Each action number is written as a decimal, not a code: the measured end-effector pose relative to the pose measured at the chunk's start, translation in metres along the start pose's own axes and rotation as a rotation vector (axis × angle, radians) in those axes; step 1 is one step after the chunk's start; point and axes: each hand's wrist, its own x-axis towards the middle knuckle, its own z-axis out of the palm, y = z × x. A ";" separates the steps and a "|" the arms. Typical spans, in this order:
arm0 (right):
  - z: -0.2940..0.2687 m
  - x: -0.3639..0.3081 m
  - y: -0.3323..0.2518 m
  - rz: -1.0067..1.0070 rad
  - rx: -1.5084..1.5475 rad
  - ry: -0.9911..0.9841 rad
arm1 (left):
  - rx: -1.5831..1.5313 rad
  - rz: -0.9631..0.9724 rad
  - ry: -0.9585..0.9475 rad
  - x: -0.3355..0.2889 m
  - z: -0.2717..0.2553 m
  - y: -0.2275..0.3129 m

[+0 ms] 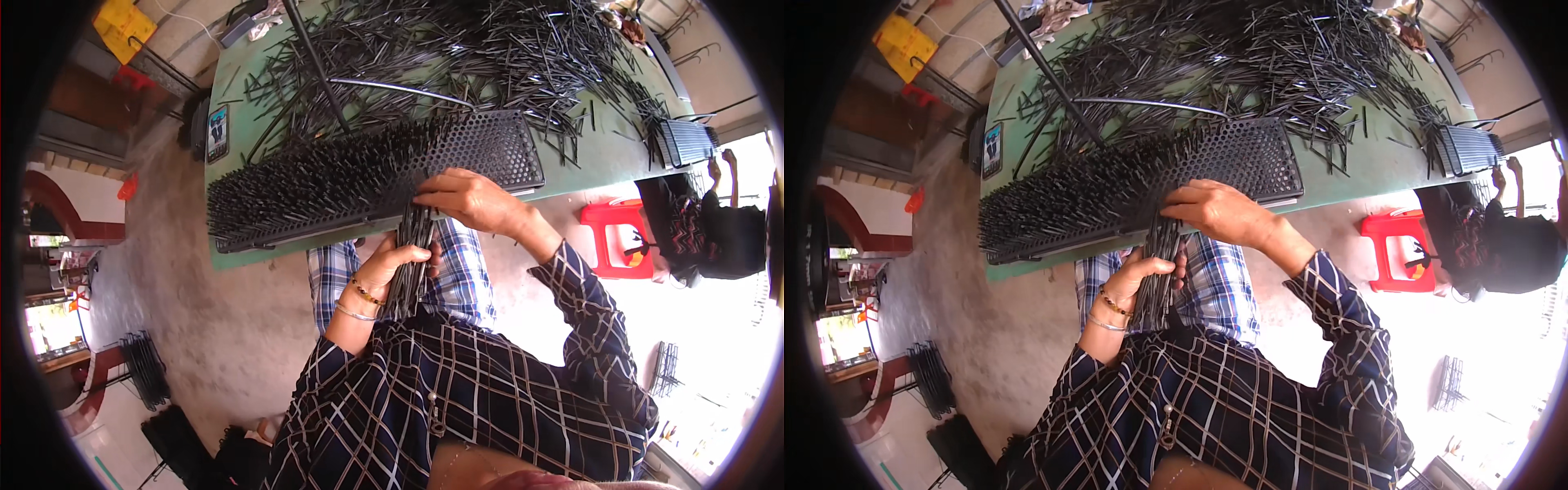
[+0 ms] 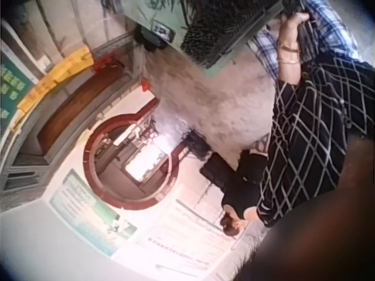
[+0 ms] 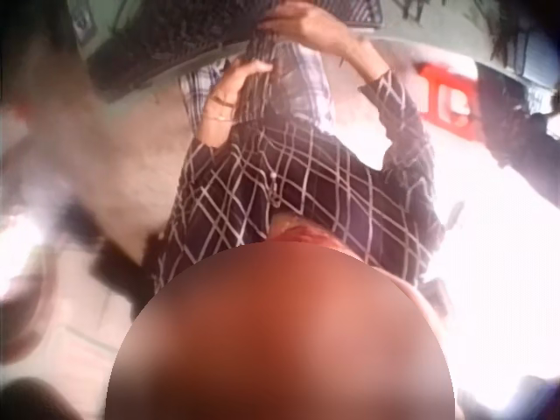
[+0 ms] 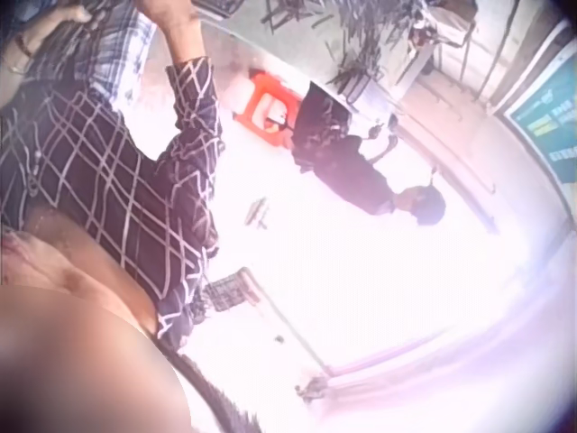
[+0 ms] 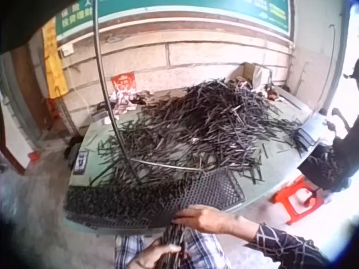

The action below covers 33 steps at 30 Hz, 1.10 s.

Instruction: Sorting and bundling thin black rods using an organizing tray on a workbench.

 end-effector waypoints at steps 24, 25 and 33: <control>-0.019 0.019 0.069 0.538 0.115 0.648 | -0.212 0.029 0.085 0.045 0.032 -0.005; -0.019 0.019 0.069 0.523 0.106 0.660 | -0.160 0.019 0.070 0.045 0.030 -0.005; -0.017 0.020 0.065 0.304 -0.407 0.452 | -0.068 0.051 0.100 0.042 0.032 -0.001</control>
